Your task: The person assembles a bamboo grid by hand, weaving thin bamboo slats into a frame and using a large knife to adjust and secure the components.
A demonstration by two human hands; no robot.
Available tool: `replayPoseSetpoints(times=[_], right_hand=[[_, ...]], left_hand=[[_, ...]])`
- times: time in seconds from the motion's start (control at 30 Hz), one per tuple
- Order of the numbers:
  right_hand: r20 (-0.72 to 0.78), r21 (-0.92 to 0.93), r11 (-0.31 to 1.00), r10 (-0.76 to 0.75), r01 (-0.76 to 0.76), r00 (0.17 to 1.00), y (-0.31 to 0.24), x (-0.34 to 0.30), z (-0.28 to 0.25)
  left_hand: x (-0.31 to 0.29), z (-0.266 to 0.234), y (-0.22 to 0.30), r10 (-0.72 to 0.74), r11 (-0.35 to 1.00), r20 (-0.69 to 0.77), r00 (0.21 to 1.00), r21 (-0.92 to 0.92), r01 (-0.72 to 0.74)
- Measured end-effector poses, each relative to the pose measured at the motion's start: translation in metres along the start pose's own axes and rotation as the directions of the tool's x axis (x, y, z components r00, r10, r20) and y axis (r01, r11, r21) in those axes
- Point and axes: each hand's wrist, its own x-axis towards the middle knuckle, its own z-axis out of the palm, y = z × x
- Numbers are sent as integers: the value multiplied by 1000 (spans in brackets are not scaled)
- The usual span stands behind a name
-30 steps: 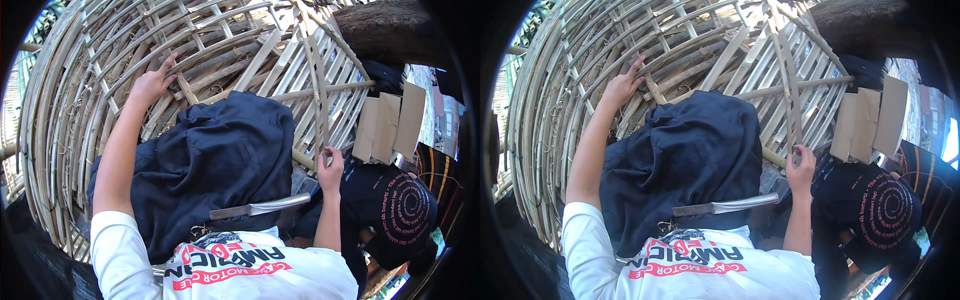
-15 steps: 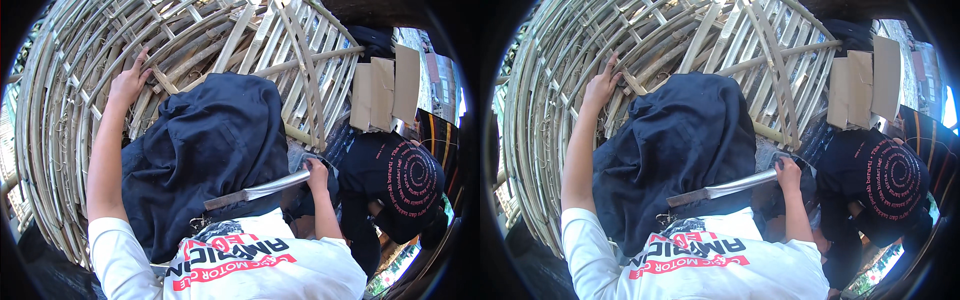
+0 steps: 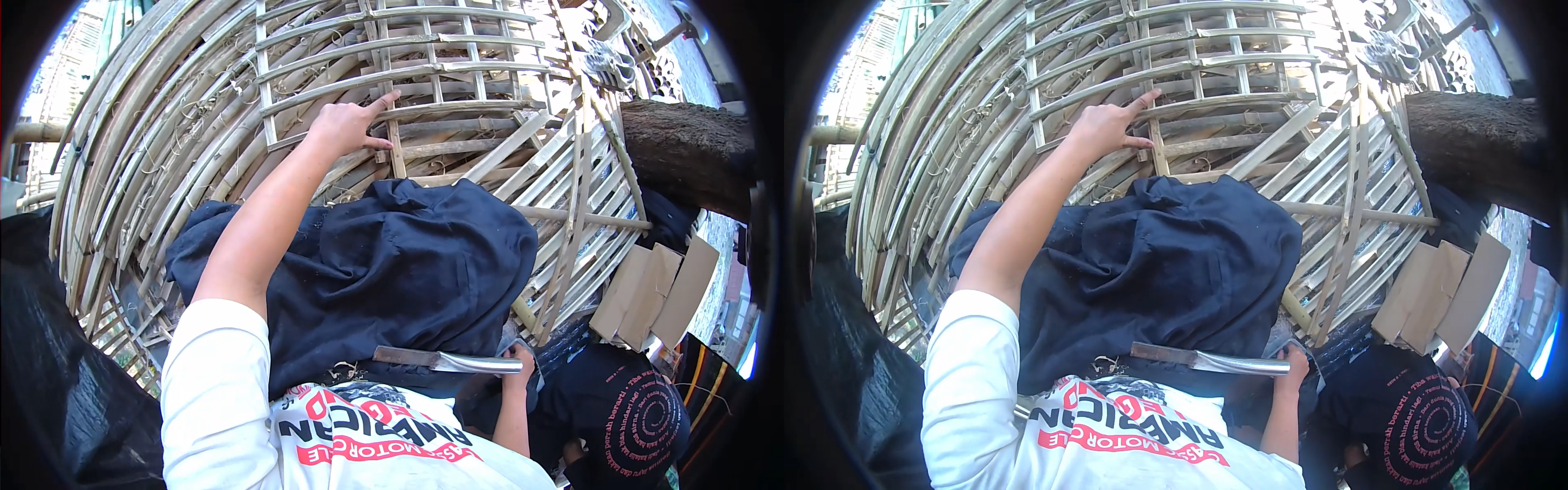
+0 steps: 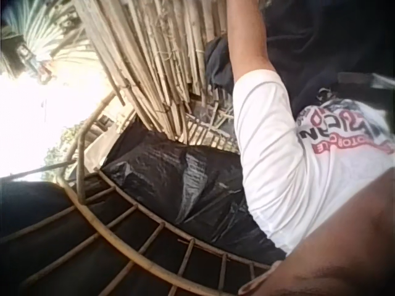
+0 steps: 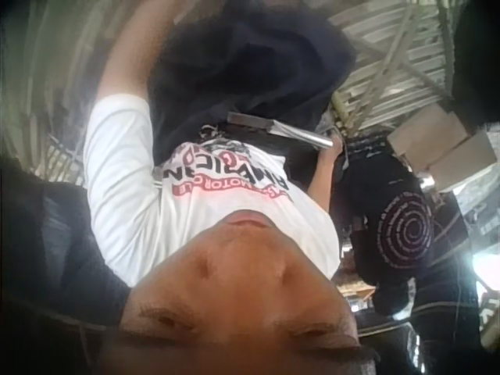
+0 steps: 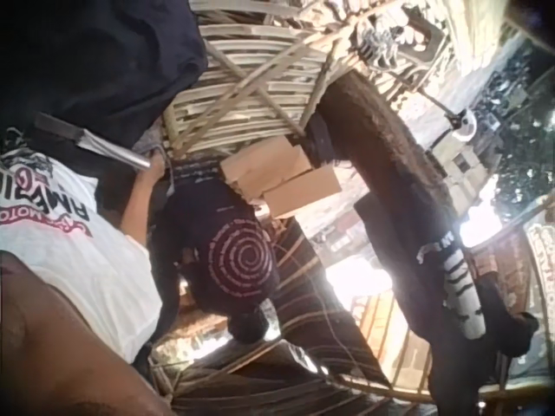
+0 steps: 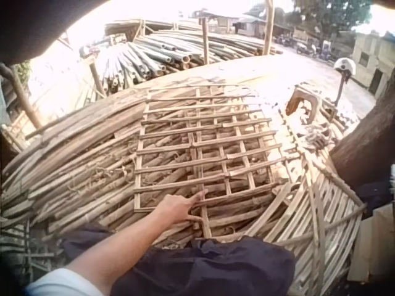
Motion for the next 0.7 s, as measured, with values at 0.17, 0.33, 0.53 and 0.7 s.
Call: replayPoseSetpoints(times=[0.17,0.33,0.53,0.7], right_hand=[[-79,136,989,-39,49,996,7,0,-14],[-394,300,954,118,6,911,23,23,-56],[-498,634,650,-69,418,864,-133,117,-136],[-484,472,396,-630,788,607,-310,193,-132]], left_hand=[[0,6,0,37,998,-53,998,-42,-39],[4,11,-1,32,997,-78,996,-71,-37],[0,-1,3,-11,998,21,1000,-54,12],[4,7,0,12,995,-56,998,-100,-17]])
